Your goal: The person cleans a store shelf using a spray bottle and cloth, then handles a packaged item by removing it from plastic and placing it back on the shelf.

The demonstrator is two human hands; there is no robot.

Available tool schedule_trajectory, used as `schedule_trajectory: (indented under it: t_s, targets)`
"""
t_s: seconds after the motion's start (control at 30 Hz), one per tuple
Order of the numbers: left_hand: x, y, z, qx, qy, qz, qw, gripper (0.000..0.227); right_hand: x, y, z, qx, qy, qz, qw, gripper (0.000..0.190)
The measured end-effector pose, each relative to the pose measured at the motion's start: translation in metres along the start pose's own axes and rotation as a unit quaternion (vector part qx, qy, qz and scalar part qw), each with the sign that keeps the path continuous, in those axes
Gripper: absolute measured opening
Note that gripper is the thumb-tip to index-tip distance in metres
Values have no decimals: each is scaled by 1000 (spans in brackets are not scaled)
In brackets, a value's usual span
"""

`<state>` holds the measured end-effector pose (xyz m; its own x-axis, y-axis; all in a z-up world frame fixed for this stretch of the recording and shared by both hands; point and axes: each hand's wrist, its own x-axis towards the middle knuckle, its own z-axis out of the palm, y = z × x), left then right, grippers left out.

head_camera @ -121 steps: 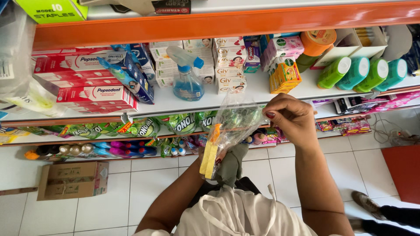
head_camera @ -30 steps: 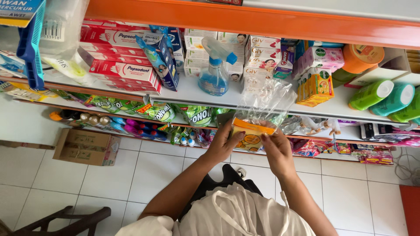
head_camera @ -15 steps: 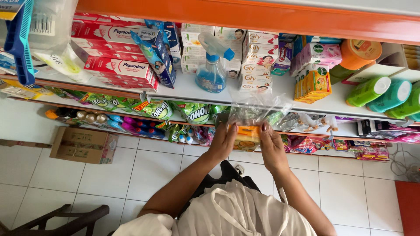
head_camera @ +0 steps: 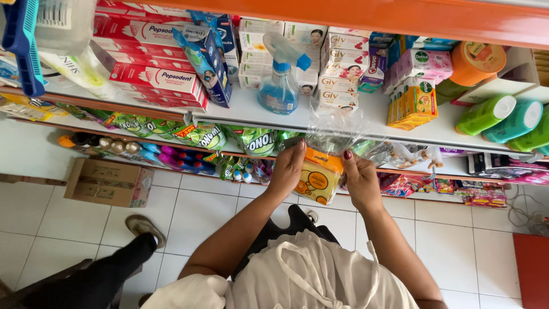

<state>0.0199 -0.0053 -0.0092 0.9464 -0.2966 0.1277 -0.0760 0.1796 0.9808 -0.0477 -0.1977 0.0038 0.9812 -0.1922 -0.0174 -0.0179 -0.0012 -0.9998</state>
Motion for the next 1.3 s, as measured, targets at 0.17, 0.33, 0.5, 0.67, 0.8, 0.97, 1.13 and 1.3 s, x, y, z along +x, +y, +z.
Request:
schedule_trajectory:
  t_s: [0.17, 0.33, 0.5, 0.67, 0.8, 0.97, 1.13, 1.3]
  targets:
    - [-5, -5, 3, 14, 44, -13, 999, 50, -1, -9, 8, 60, 32, 10, 998, 28]
    - [-4, -19, -4, -96, 165, -45, 981, 50, -19, -24, 22, 136, -1, -54, 989, 24]
    - [-4, -32, -7, -155, 118, -60, 979, 52, -18, -30, 32, 197, -11, -2, 980, 18]
    - [1, -28, -5, -266, 74, -266, 923, 51, -22, -33, 43, 180, -22, -26, 983, 25]
    - [-4, -28, -7, -247, -100, -138, 954, 49, -31, -38, 54, 96, -43, -37, 994, 21]
    - [-10, -40, -5, -461, -202, -161, 849, 46, -36, -43, 68, -98, -60, -228, 967, 30]
    - [-5, -40, 1, -539, -205, -156, 802, 51, -38, -47, 82, -148, 63, -193, 968, 66]
    - [-13, -30, 0, -510, -191, -146, 826, 57, -36, -45, 79, -162, 60, -211, 962, 91]
